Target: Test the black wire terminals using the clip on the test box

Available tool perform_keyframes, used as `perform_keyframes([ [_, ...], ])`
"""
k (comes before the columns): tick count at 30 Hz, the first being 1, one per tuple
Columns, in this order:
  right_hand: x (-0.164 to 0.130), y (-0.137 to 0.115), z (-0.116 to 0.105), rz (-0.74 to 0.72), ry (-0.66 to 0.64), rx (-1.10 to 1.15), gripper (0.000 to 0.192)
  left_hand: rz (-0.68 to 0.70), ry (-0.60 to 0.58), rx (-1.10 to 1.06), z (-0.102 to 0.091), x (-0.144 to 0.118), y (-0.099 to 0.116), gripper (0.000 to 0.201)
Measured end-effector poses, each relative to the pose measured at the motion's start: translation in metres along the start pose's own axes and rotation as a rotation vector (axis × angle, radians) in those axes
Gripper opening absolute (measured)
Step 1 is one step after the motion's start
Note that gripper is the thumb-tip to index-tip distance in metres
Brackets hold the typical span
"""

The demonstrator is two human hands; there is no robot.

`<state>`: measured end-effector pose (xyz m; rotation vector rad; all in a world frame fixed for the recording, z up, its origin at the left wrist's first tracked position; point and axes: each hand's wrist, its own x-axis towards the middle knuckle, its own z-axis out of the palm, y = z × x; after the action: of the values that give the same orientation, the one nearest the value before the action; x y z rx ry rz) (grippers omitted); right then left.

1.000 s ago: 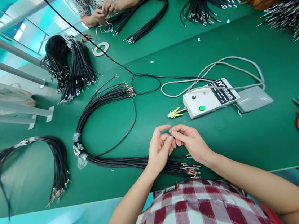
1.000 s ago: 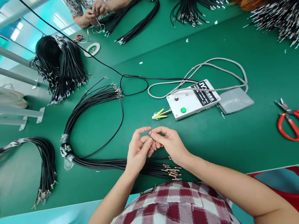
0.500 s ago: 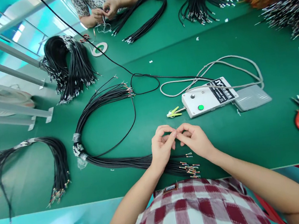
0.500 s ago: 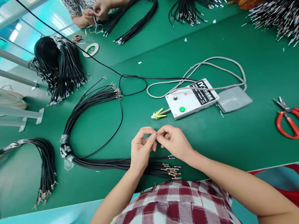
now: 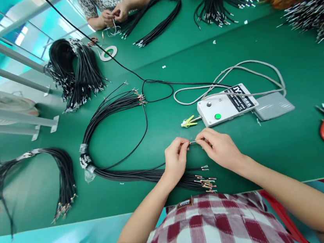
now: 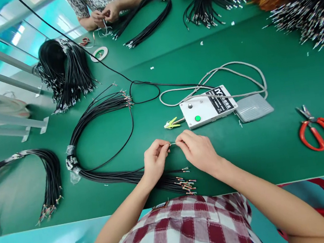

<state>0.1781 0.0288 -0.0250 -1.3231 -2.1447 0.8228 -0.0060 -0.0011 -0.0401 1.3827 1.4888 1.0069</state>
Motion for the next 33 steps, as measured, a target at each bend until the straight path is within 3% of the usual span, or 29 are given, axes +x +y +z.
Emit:
perform_keyframes([
  [4,0.003,-0.001,-0.004,-0.151,0.086,-0.24,0.02,-0.089,-0.043,-0.109,-0.002,0.006,-0.002,0.022],
  [7,0.011,-0.007,-0.001,-0.31,0.031,-0.447,0.017,-0.063,-0.082,-0.073,-0.005,0.009,0.001,0.021],
  [13,0.023,-0.007,0.0,-0.405,-0.055,-0.609,0.027,0.253,-0.149,0.302,-0.011,0.016,0.004,0.02],
  [15,0.028,-0.007,-0.007,-0.41,-0.049,-0.644,0.027,0.283,-0.136,0.325,-0.014,0.021,0.003,0.021],
  [20,0.055,-0.009,-0.019,-0.374,0.019,-0.778,0.012,0.175,-0.012,0.238,-0.023,0.041,-0.002,0.016],
  [25,0.077,0.002,-0.007,-0.399,-0.003,-0.893,0.014,0.072,0.009,0.156,-0.027,0.054,-0.004,0.014],
  [33,0.086,0.005,-0.009,-0.43,-0.051,-0.894,0.022,0.091,0.028,0.246,-0.022,0.065,-0.004,0.013],
])
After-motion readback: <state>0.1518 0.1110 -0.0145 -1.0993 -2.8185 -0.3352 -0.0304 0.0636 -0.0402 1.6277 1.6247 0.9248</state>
